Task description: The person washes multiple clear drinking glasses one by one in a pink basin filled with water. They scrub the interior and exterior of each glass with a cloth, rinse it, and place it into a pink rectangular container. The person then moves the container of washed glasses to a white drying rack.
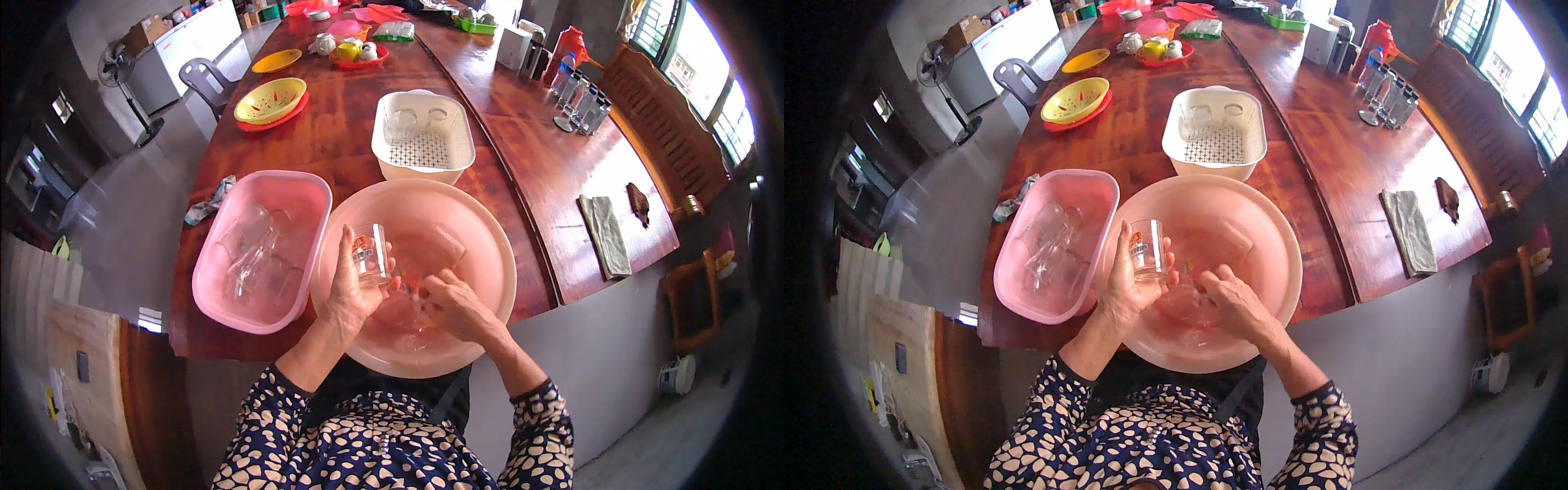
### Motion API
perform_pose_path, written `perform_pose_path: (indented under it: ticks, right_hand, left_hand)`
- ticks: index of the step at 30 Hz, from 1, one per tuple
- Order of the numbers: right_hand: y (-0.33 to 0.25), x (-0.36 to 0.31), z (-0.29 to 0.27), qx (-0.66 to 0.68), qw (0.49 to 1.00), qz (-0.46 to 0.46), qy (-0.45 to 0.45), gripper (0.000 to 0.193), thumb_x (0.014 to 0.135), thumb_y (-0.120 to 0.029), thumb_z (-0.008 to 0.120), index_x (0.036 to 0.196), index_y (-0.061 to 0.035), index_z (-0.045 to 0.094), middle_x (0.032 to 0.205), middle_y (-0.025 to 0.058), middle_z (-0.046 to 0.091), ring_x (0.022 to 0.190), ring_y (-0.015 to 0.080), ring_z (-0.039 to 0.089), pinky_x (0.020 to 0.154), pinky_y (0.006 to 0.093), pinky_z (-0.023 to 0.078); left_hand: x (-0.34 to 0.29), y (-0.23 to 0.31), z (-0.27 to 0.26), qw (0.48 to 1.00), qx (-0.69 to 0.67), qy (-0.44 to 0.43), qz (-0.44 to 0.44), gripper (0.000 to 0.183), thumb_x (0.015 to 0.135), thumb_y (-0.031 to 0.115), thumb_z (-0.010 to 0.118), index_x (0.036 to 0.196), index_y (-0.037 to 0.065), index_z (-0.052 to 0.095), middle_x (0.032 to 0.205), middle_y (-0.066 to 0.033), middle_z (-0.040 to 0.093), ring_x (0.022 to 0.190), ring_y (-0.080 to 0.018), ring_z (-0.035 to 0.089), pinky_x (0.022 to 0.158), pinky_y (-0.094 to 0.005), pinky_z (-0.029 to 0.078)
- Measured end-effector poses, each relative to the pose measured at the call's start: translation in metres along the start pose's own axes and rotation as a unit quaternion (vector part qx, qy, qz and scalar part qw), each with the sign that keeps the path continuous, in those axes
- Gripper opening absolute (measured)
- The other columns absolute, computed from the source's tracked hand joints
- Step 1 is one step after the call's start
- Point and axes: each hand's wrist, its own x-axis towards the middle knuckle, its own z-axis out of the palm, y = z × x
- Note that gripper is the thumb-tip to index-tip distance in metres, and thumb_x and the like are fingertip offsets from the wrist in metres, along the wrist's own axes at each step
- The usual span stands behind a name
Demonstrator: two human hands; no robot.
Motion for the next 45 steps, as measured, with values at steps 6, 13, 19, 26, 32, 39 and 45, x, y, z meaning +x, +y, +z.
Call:
perform_pose_path:
  ticks: [6, 13, 19, 26, 32, 39, 45]
  right_hand:
    - [-0.06, 0.008, 0.02, 0.109, 0.935, -0.136, 0.308, 0.035, 0.075, 0.003, 0.066, 0.108, -0.0045, 0.056, 0.11, 0.0165, 0.051, 0.099, 0.0339, 0.056, 0.08, 0.0377, 0.051]
    - [-0.04, 0.046, 0.008, 0.057, 0.895, -0.12, 0.425, 0.034, 0.078, 0.001, 0.06, 0.111, -0.0031, 0.053, 0.105, 0.019, 0.051, 0.098, 0.0362, 0.054, 0.079, 0.0398, 0.05]
    - [-0.019, 0.05, 0.016, 0.307, 0.888, 0.004, 0.343, 0.029, 0.08, 0.0, 0.058, 0.109, -0.0036, 0.056, 0.104, 0.0172, 0.056, 0.094, 0.0335, 0.059, 0.078, 0.0371, 0.051]
    - [-0.041, 0.018, 0.045, 0.024, 0.898, -0.121, 0.423, 0.03, 0.075, 0.007, 0.059, 0.104, -0.0017, 0.058, 0.109, 0.0193, 0.055, 0.095, 0.0324, 0.059, 0.082, 0.0396, 0.049]
    - [-0.023, 0.053, 0.005, 0.121, 0.884, -0.079, 0.445, 0.027, 0.079, 0.002, 0.057, 0.105, -0.0021, 0.053, 0.093, 0.017, 0.059, 0.089, 0.036, 0.058, 0.074, 0.0433, 0.046]
    - [0.028, 0.054, 0.009, -0.018, 0.985, 0.108, 0.131, 0.023, 0.082, -0.014, 0.058, 0.101, -0.0037, 0.062, 0.099, 0.0186, 0.06, 0.092, 0.0359, 0.06, 0.08, 0.0468, 0.049]
    - [0.06, 0.029, 0.045, -0.156, 0.985, 0.059, -0.052, 0.023, 0.079, -0.016, 0.057, 0.102, -0.0118, 0.06, 0.105, 0.0192, 0.057, 0.098, 0.0365, 0.058, 0.08, 0.0443, 0.049]
  left_hand:
    - [0.009, -0.019, -0.002, 0.994, 0.025, -0.104, 0.032, 0.053, 0.093, 0.058, 0.04, 0.1, 0.009, 0.059, 0.09, -0.0065, 0.063, 0.08, -0.019, 0.063, 0.074, -0.0335, 0.054]
    - [-0.009, -0.023, 0.015, 0.987, -0.016, -0.158, -0.014, 0.05, 0.092, 0.056, 0.043, 0.113, 0.012, 0.056, 0.104, -0.0068, 0.062, 0.093, -0.0198, 0.063, 0.077, -0.0354, 0.055]
    - [-0.008, -0.021, 0.018, 0.996, -0.016, -0.09, 0.004, 0.053, 0.087, 0.059, 0.051, 0.112, 0.013, 0.056, 0.104, -0.0063, 0.062, 0.089, -0.0189, 0.063, 0.072, -0.0342, 0.056]
    - [-0.001, -0.022, 0.007, 0.997, -0.009, -0.055, 0.044, 0.05, 0.086, 0.061, 0.052, 0.102, 0.014, 0.057, 0.09, -0.0018, 0.061, 0.082, -0.0168, 0.062, 0.07, -0.0331, 0.055]
    - [-0.017, -0.022, 0.019, 0.998, 0.034, -0.058, -0.012, 0.05, 0.083, 0.064, 0.053, 0.107, 0.019, 0.058, 0.098, 0.0017, 0.063, 0.086, -0.0144, 0.062, 0.067, -0.0339, 0.055]
    - [-0.009, -0.009, 0.009, 0.998, 0.013, -0.055, -0.027, 0.041, 0.079, 0.053, 0.066, 0.105, 0.021, 0.061, 0.09, 0.0011, 0.063, 0.088, -0.0203, 0.061, 0.059, -0.0334, 0.051]
    - [-0.009, -0.005, 0.009, 0.999, -0.01, -0.019, -0.029, 0.03, 0.074, 0.036, 0.071, 0.095, 0.017, 0.061, 0.079, -0.0024, 0.06, 0.078, -0.0269, 0.059, 0.057, -0.0341, 0.044]
